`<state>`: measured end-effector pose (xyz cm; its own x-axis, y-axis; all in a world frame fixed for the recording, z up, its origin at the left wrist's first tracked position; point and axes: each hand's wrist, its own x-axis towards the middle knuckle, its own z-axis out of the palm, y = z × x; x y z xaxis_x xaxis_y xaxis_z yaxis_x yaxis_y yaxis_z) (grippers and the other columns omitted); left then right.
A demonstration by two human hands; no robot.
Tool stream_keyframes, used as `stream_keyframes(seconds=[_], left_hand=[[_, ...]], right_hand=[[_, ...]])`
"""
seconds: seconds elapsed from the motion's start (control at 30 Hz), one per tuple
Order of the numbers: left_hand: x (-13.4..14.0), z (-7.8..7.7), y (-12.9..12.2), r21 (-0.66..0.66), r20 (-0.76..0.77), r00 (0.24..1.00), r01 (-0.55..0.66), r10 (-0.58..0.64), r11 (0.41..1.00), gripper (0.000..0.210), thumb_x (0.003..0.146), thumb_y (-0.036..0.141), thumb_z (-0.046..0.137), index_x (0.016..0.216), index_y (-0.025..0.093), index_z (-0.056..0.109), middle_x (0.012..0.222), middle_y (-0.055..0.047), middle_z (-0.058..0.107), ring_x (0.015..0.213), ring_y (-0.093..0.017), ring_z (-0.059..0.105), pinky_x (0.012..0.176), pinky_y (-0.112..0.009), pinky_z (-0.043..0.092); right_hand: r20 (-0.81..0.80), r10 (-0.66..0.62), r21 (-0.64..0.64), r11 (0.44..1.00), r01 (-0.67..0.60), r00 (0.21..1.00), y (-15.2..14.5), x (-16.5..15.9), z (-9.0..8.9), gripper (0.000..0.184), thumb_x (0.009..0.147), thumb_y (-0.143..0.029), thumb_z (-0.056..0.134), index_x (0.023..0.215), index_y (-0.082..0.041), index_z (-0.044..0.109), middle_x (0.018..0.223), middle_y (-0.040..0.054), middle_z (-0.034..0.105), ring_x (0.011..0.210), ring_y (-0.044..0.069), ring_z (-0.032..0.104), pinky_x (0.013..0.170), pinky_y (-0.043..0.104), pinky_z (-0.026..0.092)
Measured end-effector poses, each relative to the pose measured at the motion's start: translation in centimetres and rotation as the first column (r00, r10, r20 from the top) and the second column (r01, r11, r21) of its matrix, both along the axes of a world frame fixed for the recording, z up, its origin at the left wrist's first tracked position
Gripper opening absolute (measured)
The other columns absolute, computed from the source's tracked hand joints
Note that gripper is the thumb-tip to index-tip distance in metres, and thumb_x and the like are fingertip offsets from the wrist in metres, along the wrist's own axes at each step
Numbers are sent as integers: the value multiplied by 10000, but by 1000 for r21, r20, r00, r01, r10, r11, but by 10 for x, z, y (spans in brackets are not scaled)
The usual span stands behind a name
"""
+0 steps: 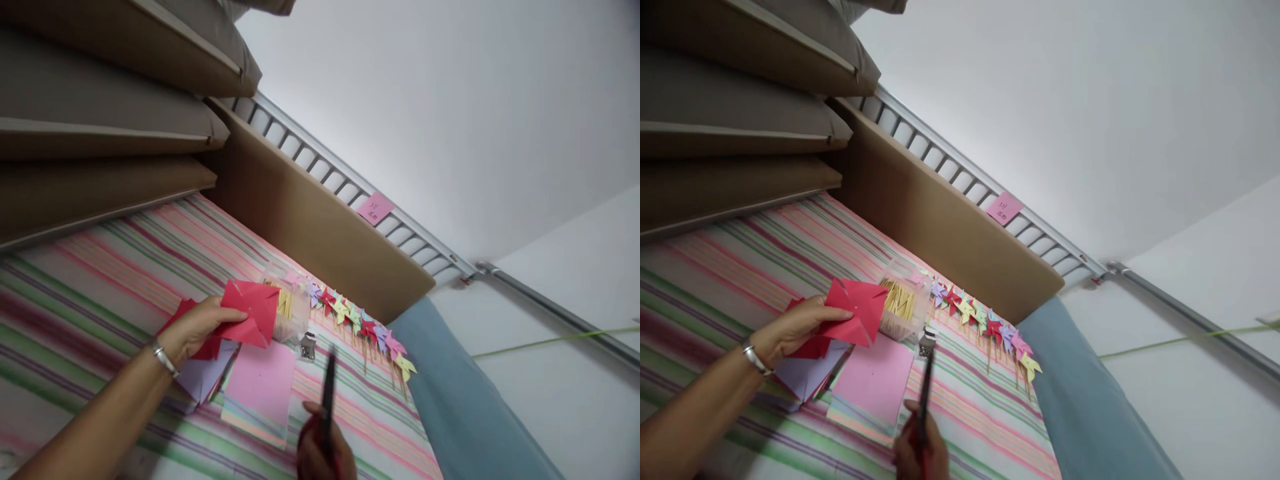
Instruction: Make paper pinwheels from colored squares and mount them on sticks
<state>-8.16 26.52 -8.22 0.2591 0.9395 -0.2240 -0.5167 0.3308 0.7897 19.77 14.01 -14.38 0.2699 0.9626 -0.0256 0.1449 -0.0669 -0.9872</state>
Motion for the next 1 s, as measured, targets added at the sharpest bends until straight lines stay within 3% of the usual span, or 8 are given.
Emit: stream_keyframes(seconds=[0.1,0.23,0.43,0.57,0.77,1.0], left_hand=[[-8,1,0,4,-78,997,-3,3,1000,188,588,250,782,723,142,709,637,-48,727,535,-171,637,498,-236,454],[-17,-6,3,14,-171,985,22,-19,1000,189,628,258,752,766,132,721,665,-66,734,565,-200,655,516,-263,482],[-12,-9,6,-4,-177,980,92,-92,996,197,646,246,740,802,130,709,687,-79,732,555,-211,649,513,-299,514],[-6,-5,5,-23,-206,969,134,-136,991,225,629,258,759,805,126,709,696,-85,727,541,-201,632,473,-281,496],[-3,-2,3,-68,-212,965,145,-156,987,219,606,231,776,794,135,718,719,-76,738,591,-190,644,529,-260,506],[-4,-6,5,-65,-183,969,156,-166,986,211,606,236,779,778,134,712,697,-67,730,578,-190,643,538,-268,502]], right_hand=[[151,199,-17,980,-198,968,14,-38,-3,588,698,-531,708,1167,-194,600,629,-19,514,515,129,478,503,254,425],[152,343,-30,939,-343,927,29,-62,-8,561,719,-516,672,1175,-203,578,721,14,583,591,141,522,573,253,451],[20,490,-112,867,-485,871,29,-57,12,511,800,-594,559,1100,-181,594,620,-44,455,451,76,361,421,192,302],[16,505,-180,850,-495,863,24,-50,19,525,799,-606,569,1094,-173,607,589,-58,390,443,70,314,387,182,249],[16,557,-237,809,-538,830,23,-46,14,436,773,-518,634,1053,-184,638,580,-72,322,459,67,281,398,179,212],[99,562,-235,815,-529,821,24,-48,20,350,770,-429,639,1012,-176,655,595,-66,337,527,88,312,477,202,262]])
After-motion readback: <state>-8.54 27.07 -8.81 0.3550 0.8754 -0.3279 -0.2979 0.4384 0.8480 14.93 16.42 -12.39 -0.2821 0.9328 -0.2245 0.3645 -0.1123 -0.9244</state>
